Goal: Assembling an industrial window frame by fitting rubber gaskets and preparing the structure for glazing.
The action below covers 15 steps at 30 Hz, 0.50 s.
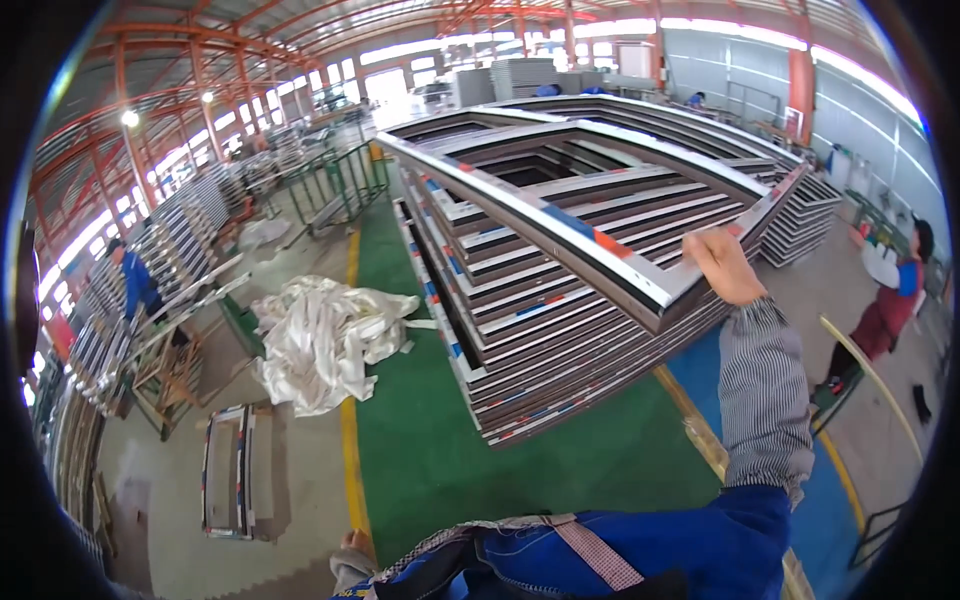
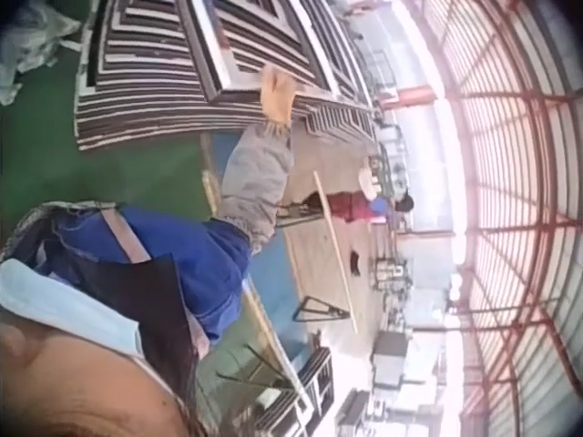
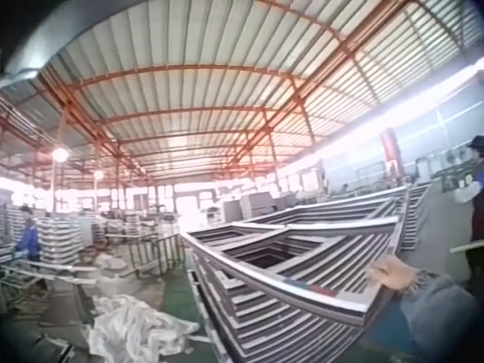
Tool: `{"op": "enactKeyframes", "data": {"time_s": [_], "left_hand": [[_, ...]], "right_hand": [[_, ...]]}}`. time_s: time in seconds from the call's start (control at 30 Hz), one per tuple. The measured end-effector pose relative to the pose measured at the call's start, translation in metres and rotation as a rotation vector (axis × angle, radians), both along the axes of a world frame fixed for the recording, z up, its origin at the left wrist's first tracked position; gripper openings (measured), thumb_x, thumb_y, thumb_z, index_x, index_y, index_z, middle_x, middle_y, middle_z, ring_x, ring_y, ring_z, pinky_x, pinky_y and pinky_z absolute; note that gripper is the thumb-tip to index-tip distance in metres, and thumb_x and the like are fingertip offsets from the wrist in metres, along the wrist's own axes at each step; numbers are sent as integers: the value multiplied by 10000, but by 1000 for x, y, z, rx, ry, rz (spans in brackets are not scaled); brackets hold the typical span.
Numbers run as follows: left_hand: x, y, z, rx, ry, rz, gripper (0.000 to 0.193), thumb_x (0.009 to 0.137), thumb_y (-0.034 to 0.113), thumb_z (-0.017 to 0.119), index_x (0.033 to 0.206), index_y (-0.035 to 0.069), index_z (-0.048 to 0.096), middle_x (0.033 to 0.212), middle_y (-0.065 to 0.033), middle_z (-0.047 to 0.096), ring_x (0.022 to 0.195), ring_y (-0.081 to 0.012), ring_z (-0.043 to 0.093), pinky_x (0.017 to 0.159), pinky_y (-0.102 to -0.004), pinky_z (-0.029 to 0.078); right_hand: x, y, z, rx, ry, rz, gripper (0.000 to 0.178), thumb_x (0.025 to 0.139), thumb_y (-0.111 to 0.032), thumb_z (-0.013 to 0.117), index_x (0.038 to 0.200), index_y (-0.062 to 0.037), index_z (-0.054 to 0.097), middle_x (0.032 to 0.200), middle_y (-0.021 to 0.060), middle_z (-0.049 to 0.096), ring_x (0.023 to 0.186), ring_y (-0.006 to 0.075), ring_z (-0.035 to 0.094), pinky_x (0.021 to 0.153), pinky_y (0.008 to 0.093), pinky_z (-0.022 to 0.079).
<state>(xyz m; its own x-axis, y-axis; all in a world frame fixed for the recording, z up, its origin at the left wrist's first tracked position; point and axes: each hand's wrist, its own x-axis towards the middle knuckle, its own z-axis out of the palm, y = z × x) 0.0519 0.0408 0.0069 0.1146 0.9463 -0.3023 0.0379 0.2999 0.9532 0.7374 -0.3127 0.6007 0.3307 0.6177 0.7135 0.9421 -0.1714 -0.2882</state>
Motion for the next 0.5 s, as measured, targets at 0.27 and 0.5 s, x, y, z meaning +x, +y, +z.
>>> {"op": "enactKeyframes", "data": {"time_s": [0.27, 0.5], "left_hand": [[335, 70, 205, 253, -295, -620, 387, 914, 215, 676, 1219, -2, 576, 1103, -57, 635, 1001, -156, 595, 882, -302, 472], [561, -8, 428, -111, -830, -967, 779, 951, 651, 339, 1390, 8, 368, 1288, -159, 523, 1193, -328, 514, 1035, -487, 395]], "right_hand": [[-8, -35, 41, -325, 433, 61, 467, 1036, -373, 397, 811, 0, 567, 702, 24, 499, 664, 130, 487, 648, 293, 441], [-85, 96, 62, -705, 82, -130, 523, 894, -493, 581, 1025, 12, 540, 807, 210, 645, 782, 371, 658, 698, 458, 508]]}}
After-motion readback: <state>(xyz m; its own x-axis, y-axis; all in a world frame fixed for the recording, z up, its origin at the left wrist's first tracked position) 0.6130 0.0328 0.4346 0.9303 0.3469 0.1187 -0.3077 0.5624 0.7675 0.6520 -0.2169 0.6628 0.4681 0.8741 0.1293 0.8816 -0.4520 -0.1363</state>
